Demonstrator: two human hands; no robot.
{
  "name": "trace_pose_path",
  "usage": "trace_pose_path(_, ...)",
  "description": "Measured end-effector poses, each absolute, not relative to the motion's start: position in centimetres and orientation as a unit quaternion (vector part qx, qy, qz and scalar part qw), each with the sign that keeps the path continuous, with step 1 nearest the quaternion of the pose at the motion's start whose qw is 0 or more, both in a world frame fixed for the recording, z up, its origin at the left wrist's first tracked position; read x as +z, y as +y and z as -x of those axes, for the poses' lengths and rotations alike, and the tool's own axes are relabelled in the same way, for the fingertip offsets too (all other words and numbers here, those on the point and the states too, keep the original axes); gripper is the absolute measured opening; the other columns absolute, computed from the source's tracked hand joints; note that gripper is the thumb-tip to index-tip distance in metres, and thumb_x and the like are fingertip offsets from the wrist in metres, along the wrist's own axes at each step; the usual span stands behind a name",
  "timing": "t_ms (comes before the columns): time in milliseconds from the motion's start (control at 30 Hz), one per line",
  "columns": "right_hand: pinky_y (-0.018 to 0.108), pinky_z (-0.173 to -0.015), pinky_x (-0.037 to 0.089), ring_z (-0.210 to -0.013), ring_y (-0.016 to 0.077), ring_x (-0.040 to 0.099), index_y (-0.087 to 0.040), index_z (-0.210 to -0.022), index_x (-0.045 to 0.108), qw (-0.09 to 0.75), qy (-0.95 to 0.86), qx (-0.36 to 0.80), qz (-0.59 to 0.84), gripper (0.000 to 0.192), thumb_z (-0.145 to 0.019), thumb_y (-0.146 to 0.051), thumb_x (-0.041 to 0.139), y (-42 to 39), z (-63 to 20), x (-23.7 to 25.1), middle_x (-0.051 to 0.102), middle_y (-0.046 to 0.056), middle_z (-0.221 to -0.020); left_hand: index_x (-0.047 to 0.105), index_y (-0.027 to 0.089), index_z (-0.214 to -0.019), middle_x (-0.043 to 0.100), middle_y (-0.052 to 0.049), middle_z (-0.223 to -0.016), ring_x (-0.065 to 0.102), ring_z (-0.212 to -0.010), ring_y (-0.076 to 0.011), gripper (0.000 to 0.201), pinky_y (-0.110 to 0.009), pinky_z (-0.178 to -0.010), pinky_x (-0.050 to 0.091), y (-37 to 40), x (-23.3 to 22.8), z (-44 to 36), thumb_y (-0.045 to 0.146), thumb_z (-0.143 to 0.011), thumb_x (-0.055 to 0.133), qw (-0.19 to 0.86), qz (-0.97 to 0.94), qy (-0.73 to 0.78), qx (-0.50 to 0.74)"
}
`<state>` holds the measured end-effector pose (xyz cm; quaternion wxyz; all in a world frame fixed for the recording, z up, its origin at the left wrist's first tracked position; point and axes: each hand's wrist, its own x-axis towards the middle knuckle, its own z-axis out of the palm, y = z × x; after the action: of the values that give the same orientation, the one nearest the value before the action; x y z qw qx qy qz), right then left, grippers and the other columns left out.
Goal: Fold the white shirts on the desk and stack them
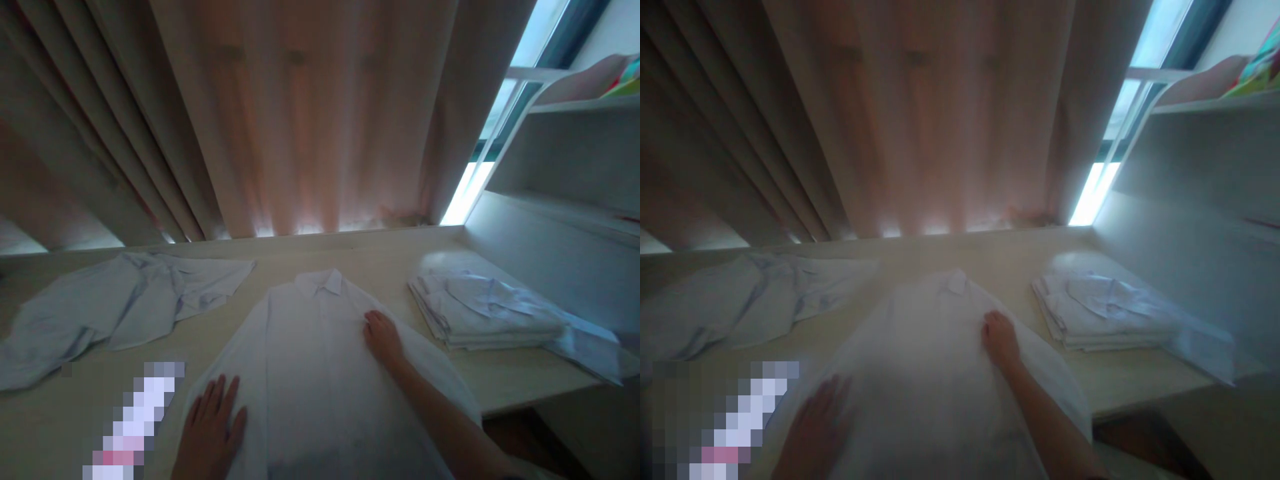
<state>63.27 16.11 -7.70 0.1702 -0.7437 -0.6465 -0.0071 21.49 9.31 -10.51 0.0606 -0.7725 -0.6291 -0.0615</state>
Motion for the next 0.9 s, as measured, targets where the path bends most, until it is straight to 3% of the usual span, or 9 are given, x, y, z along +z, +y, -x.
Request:
trace_pose_path(267, 0.026, -0.085, 0.038, -0.096, 0.0181, 0.056, -0.019, -0.098, 0.063, 0.151, -0.629, 0.002, 0.763, 0.025, -0.088, -0.022, 0.041, 16.6, -63.3, -6.3, 0.065, 0.008, -0.101, 0.045, 0.015, -0.133, 0.042, -0.015, -0.142, 0.034, -0.133, -0.0300, 0.058, -0.046, -0.110, 0.026, 9.2, -10.0, -21.9, 0.043, -0.084, 0.030, 0.066, 0.770, -0.634, -0.032)
trace_pose_path(567, 0.027, -0.079, 0.040, -0.092, 0.0188, 0.060, -0.020, -0.101, 0.067, 0.137, -0.599, 0.017, 0.789, 0.031, -0.087, -0.024, 0.039, 18.4, -68.2, -2.0, 0.067, 0.009, -0.100, 0.042, 0.016, -0.135, 0.041, -0.015, -0.142, 0.032, -0.134, -0.0299, 0.061, -0.046, -0.110, 0.025, 9.0, -9.5, -22.0, 0.046, -0.085, 0.026, 0.075, 0.770, -0.632, -0.040)
trace_pose_path(767, 0.027, -0.077, 0.041, -0.088, 0.0195, 0.062, -0.020, -0.094, 0.069, 0.141, -0.592, 0.023, 0.793, 0.031, -0.086, -0.022, 0.039, 18.7, -69.9, -1.6, 0.069, 0.010, -0.094, 0.044, 0.016, -0.134, 0.043, -0.016, -0.141, 0.035, -0.133, -0.0301, 0.061, -0.045, -0.110, 0.025, 9.1, -9.8, -21.9, 0.047, -0.084, 0.027, 0.082, 0.770, -0.631, -0.044)
trace_pose_path(900, 0.028, -0.076, 0.042, -0.089, 0.0198, 0.062, -0.021, -0.100, 0.067, 0.145, -0.586, 0.028, 0.797, 0.031, -0.086, -0.023, 0.039, 19.3, -70.4, -1.6, 0.069, 0.010, -0.098, 0.044, 0.016, -0.134, 0.043, -0.016, -0.140, 0.035, -0.133, -0.0301, 0.062, -0.046, -0.110, 0.025, 9.2, -10.1, -21.9, 0.047, -0.084, 0.028, 0.083, 0.773, -0.627, -0.045)
